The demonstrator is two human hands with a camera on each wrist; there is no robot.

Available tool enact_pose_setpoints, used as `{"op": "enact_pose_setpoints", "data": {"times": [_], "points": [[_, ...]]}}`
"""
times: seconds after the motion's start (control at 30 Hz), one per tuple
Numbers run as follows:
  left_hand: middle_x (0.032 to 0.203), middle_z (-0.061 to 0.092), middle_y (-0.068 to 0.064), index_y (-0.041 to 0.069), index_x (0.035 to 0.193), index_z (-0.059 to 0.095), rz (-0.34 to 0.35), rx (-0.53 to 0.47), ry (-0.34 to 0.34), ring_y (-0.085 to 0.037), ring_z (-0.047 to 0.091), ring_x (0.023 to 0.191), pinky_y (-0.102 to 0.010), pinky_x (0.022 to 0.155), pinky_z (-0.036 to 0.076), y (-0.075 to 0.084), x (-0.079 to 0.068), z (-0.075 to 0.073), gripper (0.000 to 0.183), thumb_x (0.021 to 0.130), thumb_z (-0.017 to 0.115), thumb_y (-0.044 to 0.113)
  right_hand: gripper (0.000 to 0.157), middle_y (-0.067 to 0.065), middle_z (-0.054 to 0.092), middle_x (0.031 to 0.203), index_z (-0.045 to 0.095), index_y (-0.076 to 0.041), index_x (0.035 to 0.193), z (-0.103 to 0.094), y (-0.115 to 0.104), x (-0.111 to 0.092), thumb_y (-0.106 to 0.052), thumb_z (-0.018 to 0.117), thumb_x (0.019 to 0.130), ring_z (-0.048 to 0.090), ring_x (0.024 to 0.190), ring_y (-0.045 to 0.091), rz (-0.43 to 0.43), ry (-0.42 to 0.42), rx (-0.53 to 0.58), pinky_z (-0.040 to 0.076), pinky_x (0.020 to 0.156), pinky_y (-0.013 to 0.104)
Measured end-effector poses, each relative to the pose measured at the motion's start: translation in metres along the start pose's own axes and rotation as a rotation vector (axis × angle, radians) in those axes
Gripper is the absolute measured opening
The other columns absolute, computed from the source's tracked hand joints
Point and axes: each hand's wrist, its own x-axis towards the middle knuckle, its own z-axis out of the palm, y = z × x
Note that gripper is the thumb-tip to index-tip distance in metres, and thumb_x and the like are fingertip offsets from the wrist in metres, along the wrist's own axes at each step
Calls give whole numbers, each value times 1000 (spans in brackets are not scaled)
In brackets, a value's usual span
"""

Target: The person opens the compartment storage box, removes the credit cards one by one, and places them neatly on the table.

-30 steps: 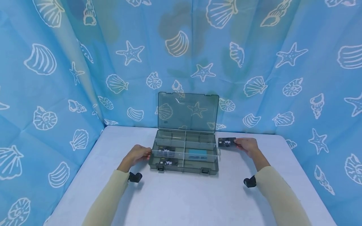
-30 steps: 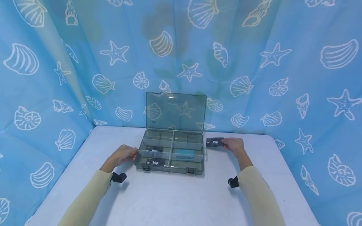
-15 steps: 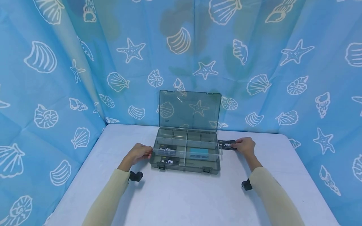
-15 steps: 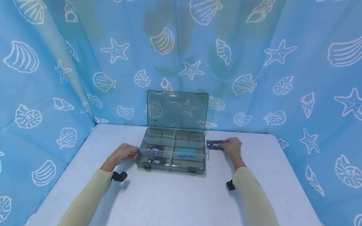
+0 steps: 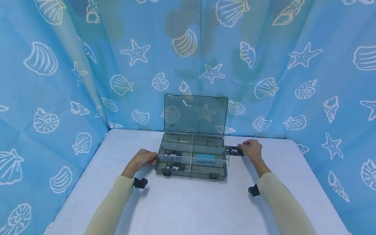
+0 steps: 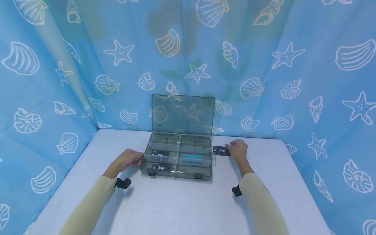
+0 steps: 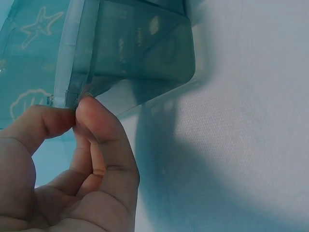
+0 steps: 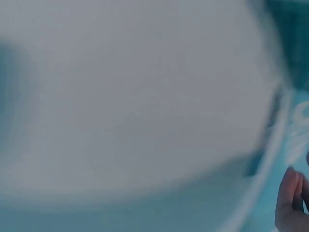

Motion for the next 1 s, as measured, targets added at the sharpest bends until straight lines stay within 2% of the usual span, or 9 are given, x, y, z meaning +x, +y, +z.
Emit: {"op": "enact_pose_setpoints", "data": {"times": [0.1,0.2,0.27,0.37,0.47,0.63,0.7,0.87,1.0], "points": [[93,60,-12,-10,115,58,-5,-1,1,-17,60,78,-27,71,56,-1,0,0,28,97,55,12,30,20,68,97,67,4,107,0,-23,-4,-23,64,94,66,87,32,-110,-47,82,56,77,41],[93,60,-13,-10,116,58,-8,0,3,-17,60,77,-26,70,56,-1,-1,-1,29,98,54,12,31,18,70,94,68,6,109,3,-49,-14,-21,62,95,70,83,29,-165,-206,177,58,76,42],[93,60,-13,-10,116,58,-11,-4,2,-17,60,77,-26,70,56,-1,-1,-1,29,97,54,12,30,15,71,91,69,6,109,7,-62,-22,-20,62,94,71,82,27,-166,-318,202,58,77,42],[92,59,-13,-10,115,58,-1,-3,-3,-17,60,77,-26,69,56,-2,0,-1,29,98,54,12,28,10,72,91,71,4,106,14,-75,-32,-20,63,93,70,82,23,-168,-466,147,58,78,38],[91,60,-12,-10,113,59,6,-1,-6,-17,60,76,-26,69,56,-3,2,-1,27,97,55,12,29,8,71,90,72,3,102,21,-82,-37,-23,64,93,70,81,20,-160,-549,55,57,76,34],[90,60,-12,-9,111,60,13,0,-15,-17,60,76,-26,70,56,-4,2,0,25,97,55,11,38,13,64,82,67,8,100,29,-89,-44,-29,61,95,65,75,23,-145,-577,-67,53,69,36],[90,60,-12,-10,111,60,16,-1,-16,-17,60,75,-26,70,56,-3,1,0,26,97,55,11,42,13,60,83,63,10,106,30,-93,-47,-31,61,95,62,76,25,-136,-569,-85,52,71,39],[90,60,-12,-10,112,60,17,-2,-11,-16,60,75,-26,69,56,0,-1,0,26,97,55,11,51,11,64,95,56,12,117,37,-96,-52,-32,62,94,64,88,26,-92,-554,-37,53,83,47],[89,60,-11,-10,111,60,15,-2,-11,-16,60,74,-26,69,56,1,-3,0,26,97,54,11,52,12,66,99,57,11,117,41,-95,-50,-34,65,92,63,94,27,-47,-560,0,51,87,48]]}}
